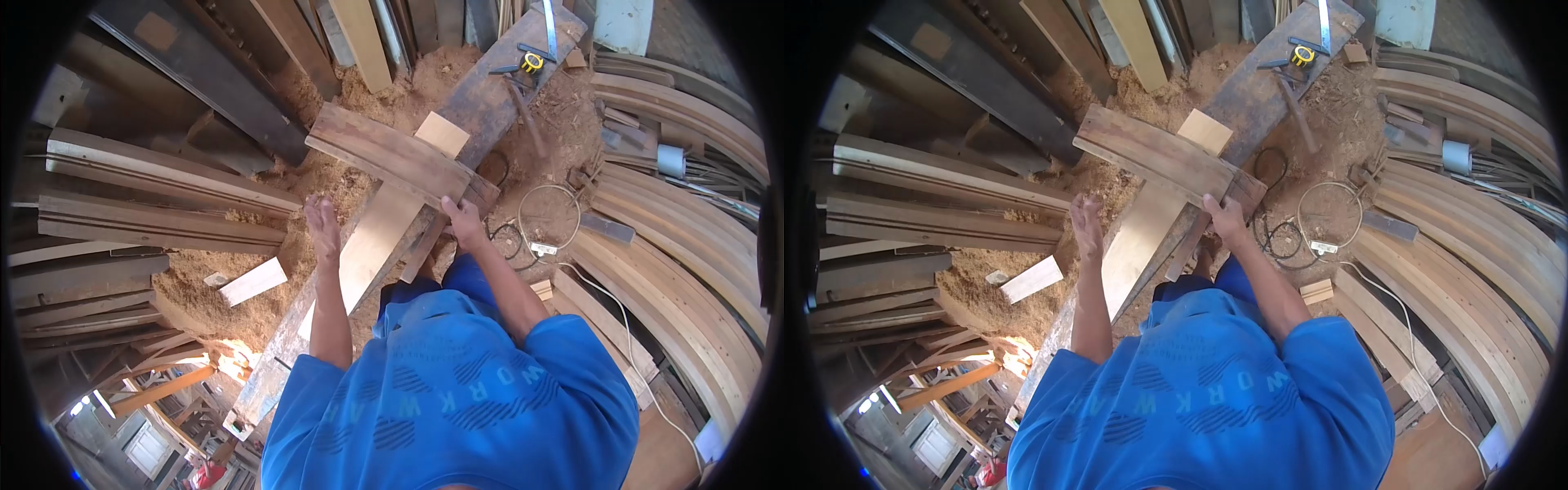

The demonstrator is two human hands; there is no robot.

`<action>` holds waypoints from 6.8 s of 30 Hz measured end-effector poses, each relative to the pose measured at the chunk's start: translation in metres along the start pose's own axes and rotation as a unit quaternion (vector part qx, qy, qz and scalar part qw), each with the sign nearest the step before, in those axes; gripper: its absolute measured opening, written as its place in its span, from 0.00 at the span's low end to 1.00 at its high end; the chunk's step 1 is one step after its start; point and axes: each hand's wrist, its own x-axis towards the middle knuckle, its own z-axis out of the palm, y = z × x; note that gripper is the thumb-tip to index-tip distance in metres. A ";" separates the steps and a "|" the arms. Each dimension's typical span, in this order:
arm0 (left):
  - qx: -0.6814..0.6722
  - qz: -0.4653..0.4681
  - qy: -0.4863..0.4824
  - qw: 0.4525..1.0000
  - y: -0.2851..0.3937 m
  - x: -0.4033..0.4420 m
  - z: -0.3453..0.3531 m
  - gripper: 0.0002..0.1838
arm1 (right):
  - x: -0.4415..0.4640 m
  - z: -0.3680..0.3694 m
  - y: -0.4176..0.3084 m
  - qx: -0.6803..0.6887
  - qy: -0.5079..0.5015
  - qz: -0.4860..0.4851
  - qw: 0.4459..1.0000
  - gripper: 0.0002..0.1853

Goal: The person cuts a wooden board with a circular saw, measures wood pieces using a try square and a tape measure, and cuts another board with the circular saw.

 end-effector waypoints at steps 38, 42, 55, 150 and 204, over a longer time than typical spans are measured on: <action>0.463 0.315 -0.197 0.805 0.005 -0.073 0.103 0.37 | 0.029 0.023 -0.001 -0.002 0.047 0.004 0.999 0.20; 0.455 0.326 -0.185 0.808 0.006 -0.073 0.104 0.37 | 0.040 0.014 0.009 -0.032 0.034 0.017 0.999 0.20; 0.465 0.329 -0.178 0.803 0.004 -0.073 0.105 0.37 | 0.029 0.018 -0.010 -0.015 0.020 0.045 0.999 0.18; 0.477 0.385 -0.213 0.761 -0.029 -0.042 0.086 0.43 | -0.103 -0.179 0.200 -0.290 0.325 0.060 0.898 0.27; 0.449 0.488 -0.231 0.712 -0.018 -0.045 0.087 0.46 | -0.155 -0.376 0.288 -0.430 0.228 0.063 0.872 0.21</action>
